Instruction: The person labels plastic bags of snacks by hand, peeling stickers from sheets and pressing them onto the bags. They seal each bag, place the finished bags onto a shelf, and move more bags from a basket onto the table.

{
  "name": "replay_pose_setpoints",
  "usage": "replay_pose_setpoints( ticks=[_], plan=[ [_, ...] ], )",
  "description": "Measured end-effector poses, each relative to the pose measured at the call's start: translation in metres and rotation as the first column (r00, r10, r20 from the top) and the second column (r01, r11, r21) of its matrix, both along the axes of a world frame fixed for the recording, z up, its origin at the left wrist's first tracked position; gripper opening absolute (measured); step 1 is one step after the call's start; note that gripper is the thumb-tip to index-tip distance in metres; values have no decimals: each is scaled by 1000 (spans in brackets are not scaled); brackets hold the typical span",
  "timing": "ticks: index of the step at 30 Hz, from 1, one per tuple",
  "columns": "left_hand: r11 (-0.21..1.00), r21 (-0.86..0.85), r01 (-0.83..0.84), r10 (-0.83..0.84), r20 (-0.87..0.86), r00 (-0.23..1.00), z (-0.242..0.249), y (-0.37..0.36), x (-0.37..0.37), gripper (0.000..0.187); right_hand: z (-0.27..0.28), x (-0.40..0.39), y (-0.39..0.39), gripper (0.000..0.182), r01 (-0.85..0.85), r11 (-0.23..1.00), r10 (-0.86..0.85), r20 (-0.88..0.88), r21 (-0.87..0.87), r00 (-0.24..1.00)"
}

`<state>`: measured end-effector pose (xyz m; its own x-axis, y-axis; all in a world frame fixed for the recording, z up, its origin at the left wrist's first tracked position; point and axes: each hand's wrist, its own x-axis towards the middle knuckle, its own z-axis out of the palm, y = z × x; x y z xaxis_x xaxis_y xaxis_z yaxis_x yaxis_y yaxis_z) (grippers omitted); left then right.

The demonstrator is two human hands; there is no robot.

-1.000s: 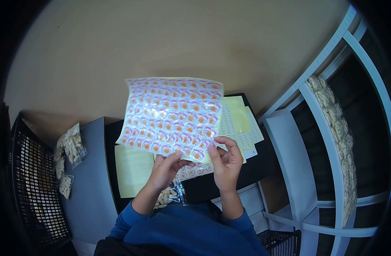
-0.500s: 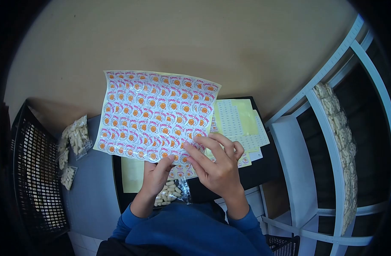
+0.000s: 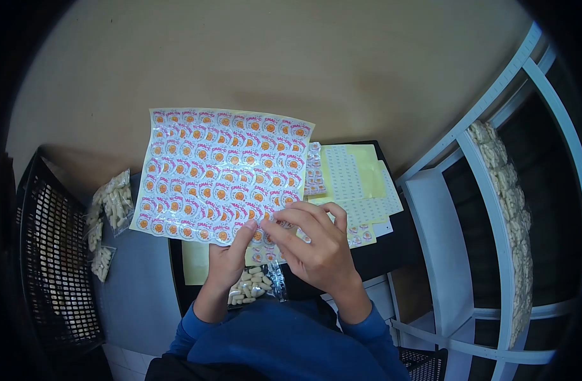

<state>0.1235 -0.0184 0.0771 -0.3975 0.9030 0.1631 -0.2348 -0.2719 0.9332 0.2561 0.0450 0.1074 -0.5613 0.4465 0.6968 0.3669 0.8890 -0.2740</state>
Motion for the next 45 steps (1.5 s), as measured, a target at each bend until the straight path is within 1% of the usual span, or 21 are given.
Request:
replay_pose_setpoints(
  ticks=[4, 6, 8, 9, 11, 15, 17, 19, 21, 22, 24, 25, 26, 27, 28, 30, 31, 32, 33, 42, 45],
  plan=[
    [999, -21, 31, -31, 21, 999, 4, 0, -4, 20, 2, 2, 0, 23, -26, 1000, 25, 23, 18, 999],
    [998, -35, 47, -46, 35, 998, 4, 0, -5, 20, 1, 2, 1, 21, -70, 997, 68, 38, 35, 997],
    [991, -121, 56, -55, 15, 998, 2, -1, -7, 19, 3, -1, 1, 20, -61, 998, 61, 24, 0, 998],
    [991, -123, 58, -56, 16, 998, 4, -1, -8, 19, 4, -2, 1, 20, -52, 998, 53, 11, -35, 999],
    [993, -84, 87, -87, 7, 996, 9, -1, -11, 19, 6, -1, 1, 19, -67, 997, 67, 12, -29, 998],
    [995, -58, 84, -84, -10, 996, 9, -1, -11, 18, 7, 0, 1, 17, -88, 996, 88, 22, -13, 996],
    [997, -39, 71, -74, -84, 994, 5, -1, -10, 19, 7, 1, 1, 17, -84, 996, 85, 47, -29, 995],
    [998, -32, 54, -56, -86, 995, 4, 0, -8, 19, 7, 0, 1, 16, -77, 996, 81, 72, -45, 994],
    [999, -26, 36, -39, -90, 995, 4, 0, -8, 19, 6, -3, 1, 17, -52, 999, 53, 98, -14, 994],
    [999, -29, 25, -28, -99, 995, 4, 0, -9, 18, 5, -3, 0, 17, -52, 999, 53, 97, -15, 994],
    [999, -30, 12, -15, -108, 994, 6, 1, -9, 18, 2, -4, -1, 16, -42, 998, 39, 80, 41, 996],
    [999, -29, 18, -20, -79, 997, 7, 2, -9, 17, 0, -3, -1, 16, -44, 998, 41, 80, 40, 996],
    [999, -28, 23, -24, -51, 998, 9, 2, -8, 17, -2, -3, -1, 15, -36, 996, 31, 73, 77, 997],
    [999, -29, 20, -22, -51, 998, 10, 2, -9, 17, -4, -2, -2, 15, -27, 993, 20, 65, 114, 998],
    [998, -56, 34, -36, -36, 999, 12, 2, -9, 17, -5, -2, -2, 15, -29, 993, 22, 65, 113, 998],
    [995, -84, 49, -51, -22, 998, 13, 3, -8, 17, -7, 0, -3, 13, 2, 982, -14, 61, 189, 998],
    [998, -46, 37, -37, -4, 999, 14, 5, -6, 17, -8, 1, -2, 13, 3, 982, -15, 61, 187, 998],
    [1000, -8, 24, -24, 15, 1000, 14, 6, -5, 18, -8, 3, -2, 12, 2, 975, -15, 57, 222, 998],
    [1000, -9, 25, -25, 15, 1000, 14, 6, -4, 18, -9, 5, -1, 12, 1, 966, -16, 55, 257, 998],
    [1000, 8, 17, -18, 10, 1000, 20, 9, -4, 20, -18, 13, -2, 11, -6, 944, 20, -41, 329, 999],
    [999, -17, 46, -46, -7, 999, 21, 7, -6, 21, -21, 16, -2, 12, -30, 938, 48, -42, 346, 998]
  ],
)
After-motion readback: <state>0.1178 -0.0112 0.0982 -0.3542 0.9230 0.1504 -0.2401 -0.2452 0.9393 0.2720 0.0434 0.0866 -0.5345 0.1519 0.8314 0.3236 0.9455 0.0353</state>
